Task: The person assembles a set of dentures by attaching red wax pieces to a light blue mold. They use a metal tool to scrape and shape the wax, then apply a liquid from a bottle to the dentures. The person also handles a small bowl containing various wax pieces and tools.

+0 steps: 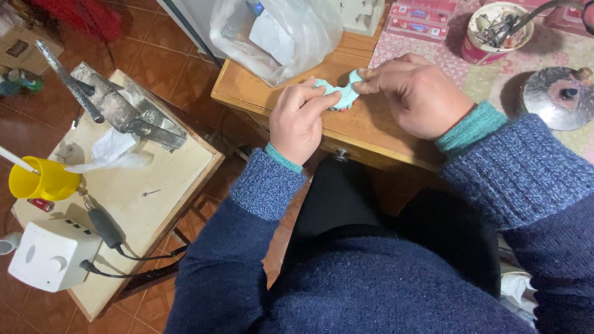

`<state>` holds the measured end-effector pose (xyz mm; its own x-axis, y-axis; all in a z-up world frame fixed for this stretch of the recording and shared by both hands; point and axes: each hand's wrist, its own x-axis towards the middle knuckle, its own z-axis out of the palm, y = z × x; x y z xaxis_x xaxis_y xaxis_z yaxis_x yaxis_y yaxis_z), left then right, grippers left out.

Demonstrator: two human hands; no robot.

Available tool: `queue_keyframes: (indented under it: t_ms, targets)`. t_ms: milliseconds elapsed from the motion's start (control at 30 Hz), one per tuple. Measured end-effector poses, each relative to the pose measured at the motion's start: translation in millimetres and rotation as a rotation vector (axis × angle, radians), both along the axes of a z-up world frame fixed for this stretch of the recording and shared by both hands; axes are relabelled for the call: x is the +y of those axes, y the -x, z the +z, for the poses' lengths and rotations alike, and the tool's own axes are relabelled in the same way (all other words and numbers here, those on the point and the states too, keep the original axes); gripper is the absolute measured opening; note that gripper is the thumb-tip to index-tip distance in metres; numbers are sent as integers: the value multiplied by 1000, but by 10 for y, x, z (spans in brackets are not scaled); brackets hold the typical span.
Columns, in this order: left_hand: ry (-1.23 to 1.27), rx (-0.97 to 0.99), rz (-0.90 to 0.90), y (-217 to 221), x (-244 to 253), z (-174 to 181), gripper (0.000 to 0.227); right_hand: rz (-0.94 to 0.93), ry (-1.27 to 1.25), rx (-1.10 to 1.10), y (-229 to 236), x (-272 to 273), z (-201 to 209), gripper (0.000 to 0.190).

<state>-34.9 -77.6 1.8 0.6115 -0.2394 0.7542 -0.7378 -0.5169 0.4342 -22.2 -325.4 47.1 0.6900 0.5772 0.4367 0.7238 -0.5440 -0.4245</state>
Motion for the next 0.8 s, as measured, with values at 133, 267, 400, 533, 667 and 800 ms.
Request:
queue_keyframes:
  t_ms: [133,267,400,533,667,800]
  targets:
    - [1,12,-1,14,-7,5,34,22,-6,-5,0,0,4,51]
    - [-3,14,2,9,0,-1,34,-12,5,6,34,28,45,49]
    - [-5,6,3,15,-2,-24,34,1,1,0,44,26,39,48]
    - [-33,0,16,47,29,-39,38,-11,10,-11,64,31,32,48]
    - [-94,21,41,155,33,7,45,33,-16,-83,112,6,69,52]
    - [-81,-23,71,396,12,122,48,9,-35,-66,397,20,232,56]
